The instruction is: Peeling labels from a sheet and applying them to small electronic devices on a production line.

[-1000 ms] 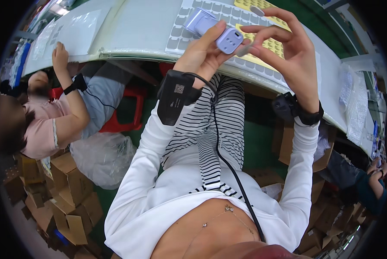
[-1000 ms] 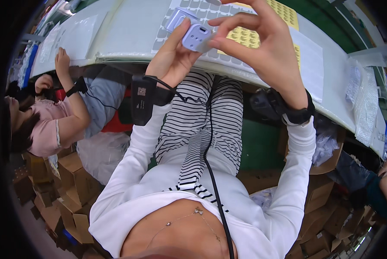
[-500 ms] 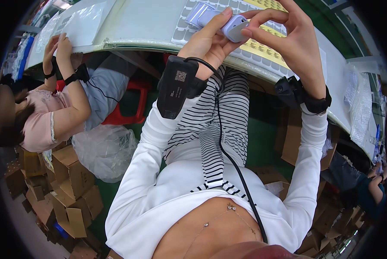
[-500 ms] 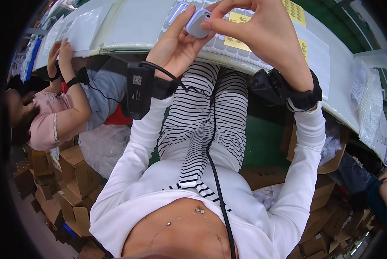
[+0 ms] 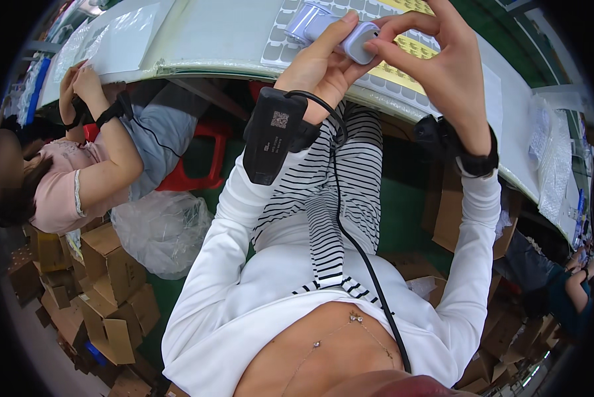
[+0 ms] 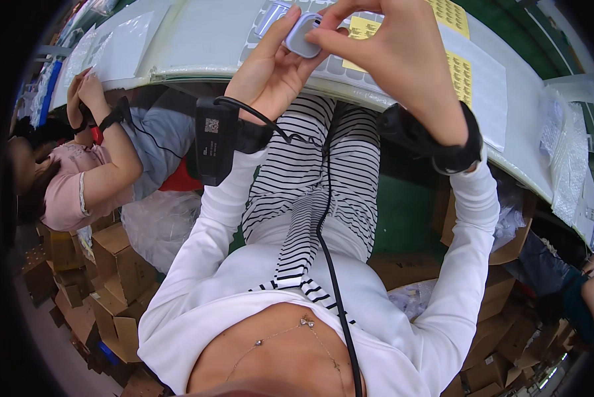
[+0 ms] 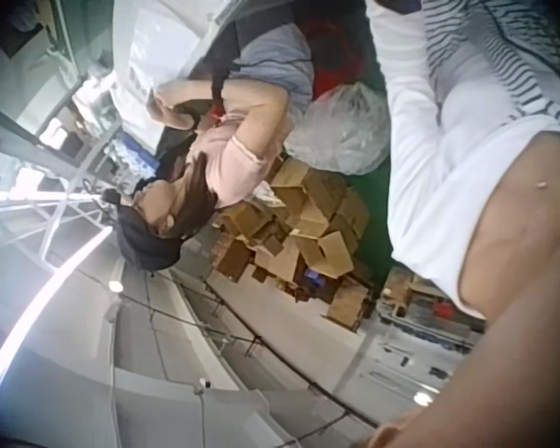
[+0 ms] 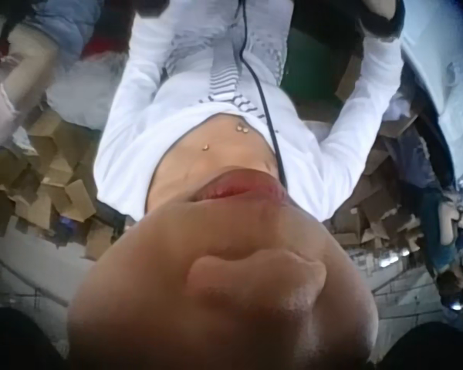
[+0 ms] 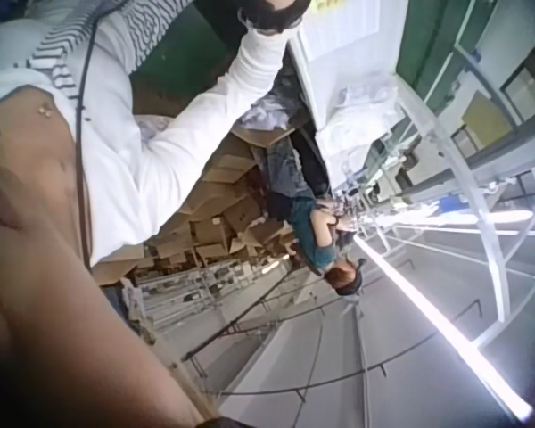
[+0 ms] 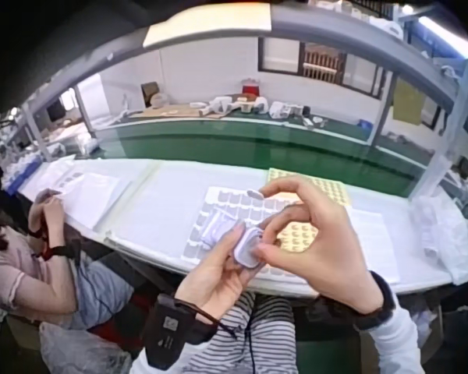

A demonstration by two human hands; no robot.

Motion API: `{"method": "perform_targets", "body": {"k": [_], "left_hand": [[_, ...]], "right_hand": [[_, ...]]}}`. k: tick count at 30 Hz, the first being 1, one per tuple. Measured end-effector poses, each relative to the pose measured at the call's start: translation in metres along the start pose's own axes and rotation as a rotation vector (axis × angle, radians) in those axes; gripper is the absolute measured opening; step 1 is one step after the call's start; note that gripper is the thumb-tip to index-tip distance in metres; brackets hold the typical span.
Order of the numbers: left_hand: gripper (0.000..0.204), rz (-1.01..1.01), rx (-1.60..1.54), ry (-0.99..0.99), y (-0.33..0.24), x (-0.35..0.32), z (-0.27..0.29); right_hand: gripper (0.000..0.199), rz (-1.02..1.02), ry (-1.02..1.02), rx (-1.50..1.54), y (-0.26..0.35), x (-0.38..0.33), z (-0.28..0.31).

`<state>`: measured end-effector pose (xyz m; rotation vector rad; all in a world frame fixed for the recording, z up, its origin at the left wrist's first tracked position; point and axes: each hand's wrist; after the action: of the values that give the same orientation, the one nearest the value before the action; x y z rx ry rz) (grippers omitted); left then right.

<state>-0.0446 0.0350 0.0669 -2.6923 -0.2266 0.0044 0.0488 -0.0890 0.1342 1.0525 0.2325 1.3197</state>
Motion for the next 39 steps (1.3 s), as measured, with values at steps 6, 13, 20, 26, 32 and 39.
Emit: {"method": "perform_targets", "body": {"k": [6, 13, 20, 26, 32, 39], "left_hand": [[0.032, -0.156, 0.146, -0.029, 0.002, 0.0, -0.005], [0.028, -0.08, 0.066, -0.03, 0.006, -0.006, -0.008], [0.034, -0.085, 0.06, 0.014, -0.004, -0.005, -0.007], [0.035, -0.104, 0.165, 0.045, -0.03, -0.003, -0.001], [0.048, -0.178, 1.448, -0.312, -0.153, 0.021, 0.068], [0.063, 0.2, 2.169, -0.601, -0.276, 0.028, 0.172]], "right_hand": [[0.083, 0.193, -0.498, -0.588, -0.002, -0.004, -0.022], [0.092, 0.114, -0.454, -0.036, -0.027, 0.001, -0.032], [0.075, 0.103, -0.604, -0.057, -0.037, 0.008, -0.038], [0.094, 0.251, -0.34, -0.365, -0.041, -0.011, -0.071], [0.096, 0.042, -0.431, -0.277, -0.043, -0.046, -0.033], [0.087, -0.103, -0.362, -0.085, -0.053, -0.054, -0.02]]}}
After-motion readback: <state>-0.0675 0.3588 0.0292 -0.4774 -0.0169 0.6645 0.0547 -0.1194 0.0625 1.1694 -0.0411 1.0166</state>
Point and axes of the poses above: each hand's wrist, its own x-axis towards the middle knuckle, its own z-axis out of the back of the hand, y = z × x, and after that the axes turned 11 degrees about y, right-handed
